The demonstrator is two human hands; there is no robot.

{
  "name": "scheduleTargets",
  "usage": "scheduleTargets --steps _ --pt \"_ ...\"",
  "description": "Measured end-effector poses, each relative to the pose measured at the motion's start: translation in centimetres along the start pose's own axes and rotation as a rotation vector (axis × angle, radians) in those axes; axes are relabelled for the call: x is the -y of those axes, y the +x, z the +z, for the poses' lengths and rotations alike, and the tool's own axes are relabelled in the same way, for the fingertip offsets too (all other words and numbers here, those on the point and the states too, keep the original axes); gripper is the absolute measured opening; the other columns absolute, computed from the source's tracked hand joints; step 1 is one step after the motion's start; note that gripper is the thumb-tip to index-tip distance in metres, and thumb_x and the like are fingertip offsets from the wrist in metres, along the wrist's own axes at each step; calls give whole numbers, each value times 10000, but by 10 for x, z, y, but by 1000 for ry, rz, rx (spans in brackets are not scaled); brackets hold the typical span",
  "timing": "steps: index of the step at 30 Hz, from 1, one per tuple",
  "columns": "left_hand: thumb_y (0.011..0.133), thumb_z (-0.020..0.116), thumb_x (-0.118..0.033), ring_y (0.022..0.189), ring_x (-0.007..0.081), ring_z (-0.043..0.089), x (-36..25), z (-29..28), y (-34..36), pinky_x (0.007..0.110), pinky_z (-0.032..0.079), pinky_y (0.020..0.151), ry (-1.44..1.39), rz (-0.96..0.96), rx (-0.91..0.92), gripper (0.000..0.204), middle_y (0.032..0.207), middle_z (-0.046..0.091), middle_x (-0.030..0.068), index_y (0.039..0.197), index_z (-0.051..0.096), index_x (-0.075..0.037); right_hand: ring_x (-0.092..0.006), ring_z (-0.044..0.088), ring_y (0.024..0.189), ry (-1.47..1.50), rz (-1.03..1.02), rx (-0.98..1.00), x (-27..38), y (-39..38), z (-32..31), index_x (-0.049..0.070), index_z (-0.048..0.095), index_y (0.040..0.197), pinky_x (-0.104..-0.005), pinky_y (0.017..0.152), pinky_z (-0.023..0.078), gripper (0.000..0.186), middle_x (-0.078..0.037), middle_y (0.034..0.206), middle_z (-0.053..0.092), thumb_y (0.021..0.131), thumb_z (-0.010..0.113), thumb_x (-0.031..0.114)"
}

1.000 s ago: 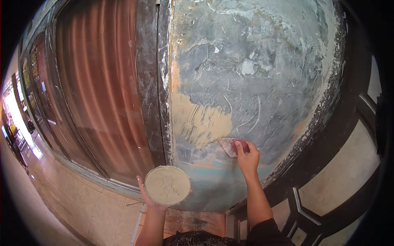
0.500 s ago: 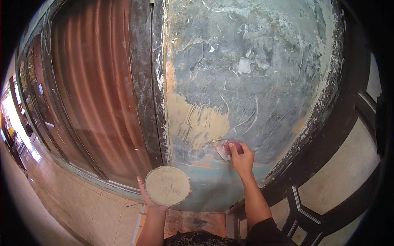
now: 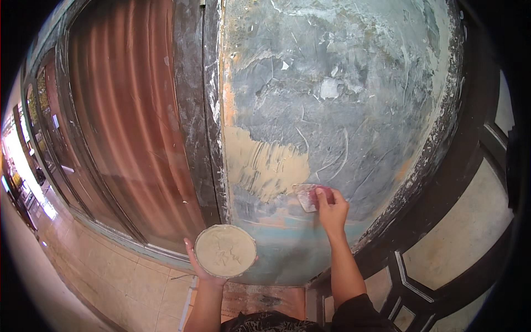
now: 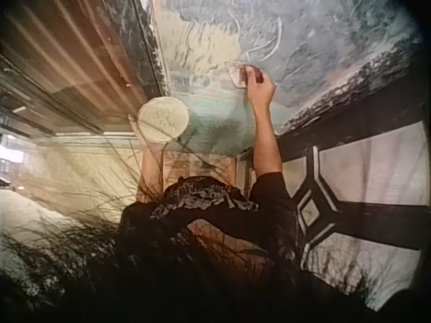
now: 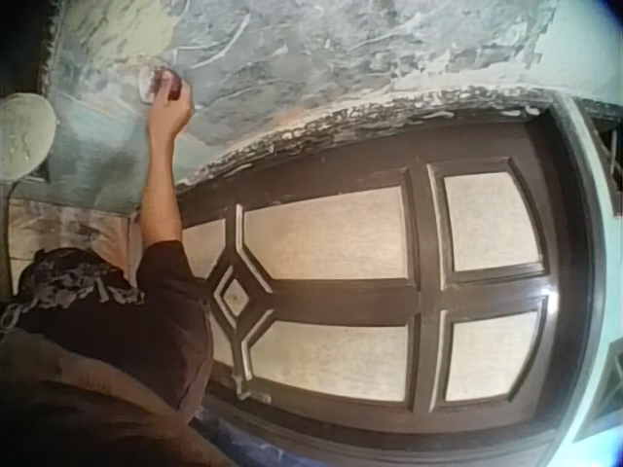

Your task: The person applies wall plaster from a container onto damaged sections of a concrete wall using a small scraper tool.

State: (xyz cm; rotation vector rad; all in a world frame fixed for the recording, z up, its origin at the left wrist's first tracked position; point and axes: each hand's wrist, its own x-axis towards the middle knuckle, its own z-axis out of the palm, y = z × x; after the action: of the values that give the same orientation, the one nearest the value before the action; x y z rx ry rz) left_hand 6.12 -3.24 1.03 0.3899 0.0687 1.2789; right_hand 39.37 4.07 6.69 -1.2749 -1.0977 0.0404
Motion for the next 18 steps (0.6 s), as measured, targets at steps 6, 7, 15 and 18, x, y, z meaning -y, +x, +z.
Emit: scheduleTargets --steps 6,7,15,18 --pt "889 383 -907 1328 671 437 0 1 1 913 375 941 -67 14 -65 1051 1576 418 287 1548 453 -91 -167 686 690 -16 -15 35 14 -8 -7 -12 754 969 -332 654 542 288 -116 788 753 924 833 262" --pt "890 386 -905 1332 666 437 1 2 2 914 372 943 -100 12 -63 1049 1580 417 281 1550 451 -93 -181 693 693 -29 -14 69 14 -12 -6 -6 755 970 -337 657 542 289 -124 793 753 921 835 267" --pt "896 387 -898 1349 640 441 0 -6 1 925 357 949 -38 33 -76 1028 1596 408 264 1560 445 -115 -155 691 700 24 5 -22 11 5 -16 -17 762 979 -332 640 538 277 -106 799 756 947 809 254" --pt "896 385 -899 1339 655 442 -1 -1 -1 928 360 938 -141 16 -87 1024 1598 404 266 1561 445 -123 -122 680 708 108 14 0 12 1 -18 -39 758 983 -316 641 544 264 -83 805 762 961 800 221"
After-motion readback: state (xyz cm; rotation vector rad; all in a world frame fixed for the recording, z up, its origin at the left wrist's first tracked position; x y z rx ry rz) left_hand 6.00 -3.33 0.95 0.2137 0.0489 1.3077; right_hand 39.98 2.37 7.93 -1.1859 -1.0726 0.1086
